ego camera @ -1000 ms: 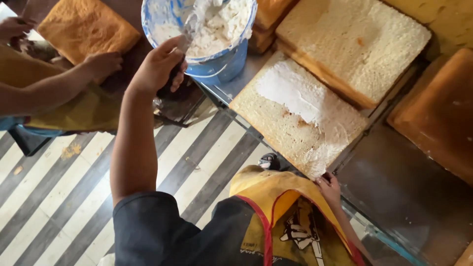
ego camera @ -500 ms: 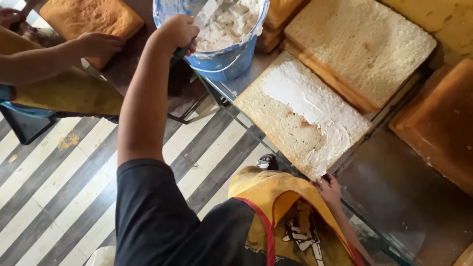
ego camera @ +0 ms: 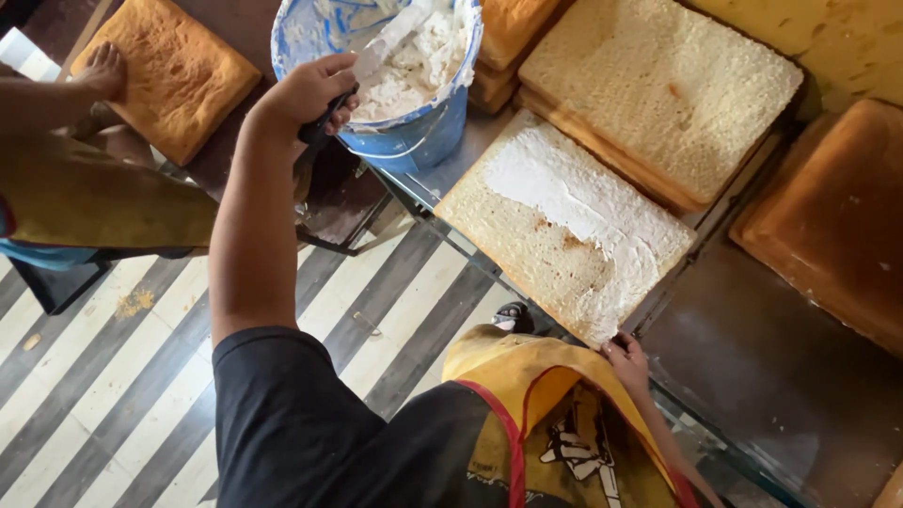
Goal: The person flips a baked sponge cake slab over on a metal table, scoops white cream filling from a bucket with a spatula, spreads the cream over the slab's surface, then places a second cake slab on top and aligns it. They repeat the filling process on another slab.
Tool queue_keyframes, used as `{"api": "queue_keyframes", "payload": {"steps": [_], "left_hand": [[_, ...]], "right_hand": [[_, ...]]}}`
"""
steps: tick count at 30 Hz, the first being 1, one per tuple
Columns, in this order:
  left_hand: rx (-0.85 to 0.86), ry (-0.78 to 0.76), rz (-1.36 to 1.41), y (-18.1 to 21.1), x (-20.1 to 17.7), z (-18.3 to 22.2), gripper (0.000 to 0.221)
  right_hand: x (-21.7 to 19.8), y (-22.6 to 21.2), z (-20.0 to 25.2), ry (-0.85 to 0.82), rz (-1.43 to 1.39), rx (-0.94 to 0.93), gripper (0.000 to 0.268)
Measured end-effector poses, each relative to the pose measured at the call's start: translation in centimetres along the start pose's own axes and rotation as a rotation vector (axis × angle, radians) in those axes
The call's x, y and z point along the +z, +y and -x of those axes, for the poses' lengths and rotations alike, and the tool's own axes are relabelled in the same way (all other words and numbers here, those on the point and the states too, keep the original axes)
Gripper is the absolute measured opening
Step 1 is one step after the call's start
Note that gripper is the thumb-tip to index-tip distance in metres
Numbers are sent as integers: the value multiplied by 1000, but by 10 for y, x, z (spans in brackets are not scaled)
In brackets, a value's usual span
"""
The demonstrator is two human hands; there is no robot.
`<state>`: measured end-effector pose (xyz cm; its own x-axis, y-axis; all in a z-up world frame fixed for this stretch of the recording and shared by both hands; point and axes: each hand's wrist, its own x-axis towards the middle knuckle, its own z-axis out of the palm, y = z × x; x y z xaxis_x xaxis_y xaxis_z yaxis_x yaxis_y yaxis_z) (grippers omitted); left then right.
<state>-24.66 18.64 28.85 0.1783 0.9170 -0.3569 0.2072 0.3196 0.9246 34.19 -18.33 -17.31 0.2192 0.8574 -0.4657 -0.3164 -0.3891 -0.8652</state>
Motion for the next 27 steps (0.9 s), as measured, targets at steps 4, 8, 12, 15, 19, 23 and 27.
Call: {"api": "queue_keyframes", "payload": {"steps": [4,8,12,15,19,23,27], "left_hand": [[74,-34,16,0,-5,27,51],[222,-69,79,-2,-2,65,52],[295,-113,127,-37,22,112,51],[464,-270,100,-72,53,139,46],[409,-95,-340,-125,122,161,44],[299,200,-926,-187,173,167,42],[204,132,-1309,-270,152,153,57]], "right_hand": [[-7,8,-7,-26,133,-27,41],[-3,-1,-4,13,104,5,43],[11,-26,21,-18,134,25,42],[39,-63,41,21,0,112,43],[59,-87,52,101,-59,216,47],[47,-67,45,91,-121,195,45],[48,-70,45,33,-123,118,44]]}}
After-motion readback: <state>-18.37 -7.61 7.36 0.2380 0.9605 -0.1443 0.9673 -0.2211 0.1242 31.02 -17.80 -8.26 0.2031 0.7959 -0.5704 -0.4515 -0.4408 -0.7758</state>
